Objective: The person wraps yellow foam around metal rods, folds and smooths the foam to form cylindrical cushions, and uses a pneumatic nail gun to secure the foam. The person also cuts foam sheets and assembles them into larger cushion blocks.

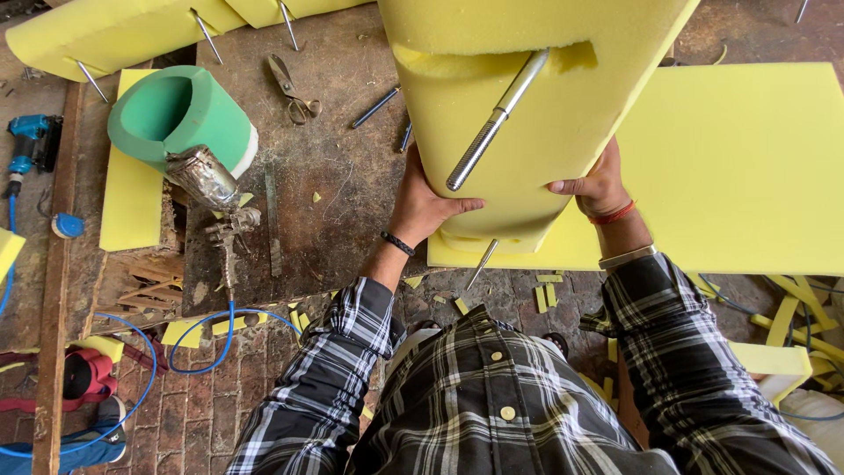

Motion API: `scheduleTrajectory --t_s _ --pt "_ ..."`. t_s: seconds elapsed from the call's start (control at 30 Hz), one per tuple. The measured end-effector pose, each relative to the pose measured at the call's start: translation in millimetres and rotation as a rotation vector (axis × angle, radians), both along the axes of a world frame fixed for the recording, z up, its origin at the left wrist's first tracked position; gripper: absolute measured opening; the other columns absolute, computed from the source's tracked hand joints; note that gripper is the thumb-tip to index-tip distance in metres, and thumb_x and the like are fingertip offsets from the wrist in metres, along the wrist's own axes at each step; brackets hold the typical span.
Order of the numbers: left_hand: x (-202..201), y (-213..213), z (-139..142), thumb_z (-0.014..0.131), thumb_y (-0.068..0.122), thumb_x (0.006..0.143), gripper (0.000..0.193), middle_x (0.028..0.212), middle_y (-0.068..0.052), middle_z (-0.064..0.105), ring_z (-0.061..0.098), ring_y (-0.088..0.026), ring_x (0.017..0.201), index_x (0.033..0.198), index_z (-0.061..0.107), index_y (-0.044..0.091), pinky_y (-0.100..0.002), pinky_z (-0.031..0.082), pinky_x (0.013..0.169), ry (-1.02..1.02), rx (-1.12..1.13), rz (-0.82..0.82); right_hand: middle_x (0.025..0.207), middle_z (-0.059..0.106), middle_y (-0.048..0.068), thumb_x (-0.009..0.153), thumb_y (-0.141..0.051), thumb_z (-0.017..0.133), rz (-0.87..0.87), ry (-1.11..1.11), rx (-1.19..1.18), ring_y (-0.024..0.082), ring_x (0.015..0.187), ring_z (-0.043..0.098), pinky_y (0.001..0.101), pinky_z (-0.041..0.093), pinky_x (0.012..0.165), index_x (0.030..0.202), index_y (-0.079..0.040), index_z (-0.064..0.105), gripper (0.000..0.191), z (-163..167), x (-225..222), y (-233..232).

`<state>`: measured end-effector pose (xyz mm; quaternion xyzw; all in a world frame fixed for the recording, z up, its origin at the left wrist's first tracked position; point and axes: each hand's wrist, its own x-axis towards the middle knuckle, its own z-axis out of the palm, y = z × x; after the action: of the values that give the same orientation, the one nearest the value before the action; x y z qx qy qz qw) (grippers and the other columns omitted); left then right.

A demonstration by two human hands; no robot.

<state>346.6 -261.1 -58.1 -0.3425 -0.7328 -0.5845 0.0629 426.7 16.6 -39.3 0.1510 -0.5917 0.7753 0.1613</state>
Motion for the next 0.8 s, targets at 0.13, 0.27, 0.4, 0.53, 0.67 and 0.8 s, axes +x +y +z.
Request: scheduleTrajectory --t_s 0.13,0.27,0.4,0.53,0.67,0.8 --pt "-4.8 1.6 0.3 0.095 0.053 0.066 0.114 0.148 -0.018 0.041 0.052 -0.034 0.14 0.152 0.035 0.008 -0.048 0.055 0.115 -0.004 -0.044 -0.016 0.135 0.064 0.006 0.065 -0.012 0.097 -0.002 -0.023 0.017 0.025 0.131 0.062 0.0396 0.052 0.116 0.15 -0.005 0.046 0.1 5.2 -0.6 2.2" --pt "-5.8 2.0 0.9 0.096 0.052 0.066 0.114 0.148 -0.018 0.041 0.052 -0.034 0.14 0.152 0.036 0.008 -0.048 0.055 0.115 0.026 -0.052 -0.008 0.135 0.064 0.006 0.066 -0.014 0.098 -0.001 -0.012 0.01 0.025 0.13 0.062 0.0395 0.052 0.116 0.15 -0.004 0.047 0.099 4.4 -0.1 3.0" --pt "-2.9 -1.5 1.1 0.097 0.051 0.065 0.114 0.149 -0.017 0.045 0.053 -0.033 0.14 0.152 0.038 0.008 -0.047 0.055 0.115 -0.026 -0.056 -0.009 0.134 0.064 0.006 0.066 -0.014 0.098 0.01 -0.03 -0.014 0.024 0.129 0.062 0.0385 0.051 0.115 0.149 -0.003 0.048 0.097 -4.5 0.3 0.5" --pt "-0.2 -3.2 0.0 0.097 0.05 0.064 0.115 0.149 -0.018 0.045 0.052 -0.033 0.14 0.152 0.037 0.008 -0.047 0.054 0.115 0.012 -0.075 0.012 0.131 0.066 0.008 0.067 -0.014 0.096 0.006 -0.096 -0.023 0.025 0.126 0.063 0.0384 0.052 0.112 0.147 -0.002 0.051 0.092 -10.3 1.5 -1.2" --pt "2.0 -3.9 -2.6 0.097 0.05 0.063 0.117 0.148 -0.018 0.045 0.052 -0.034 0.14 0.153 0.036 0.007 -0.048 0.053 0.115 -0.01 -0.089 0.028 0.13 0.066 0.007 0.065 -0.012 0.096 0.028 -0.076 -0.034 0.025 0.125 0.064 0.0392 0.053 0.112 0.147 -0.003 0.05 0.094 -7.9 2.5 -1.7" --pt "2.0 -4.1 -3.5 0.097 0.051 0.063 0.116 0.148 -0.018 0.045 0.052 -0.034 0.141 0.152 0.037 0.007 -0.048 0.054 0.116 0.014 -0.078 0.018 0.132 0.065 0.007 0.065 -0.011 0.096 0.027 -0.072 -0.045 0.025 0.127 0.063 0.0392 0.052 0.113 0.148 -0.004 0.048 0.096 -5.1 2.8 -1.4"
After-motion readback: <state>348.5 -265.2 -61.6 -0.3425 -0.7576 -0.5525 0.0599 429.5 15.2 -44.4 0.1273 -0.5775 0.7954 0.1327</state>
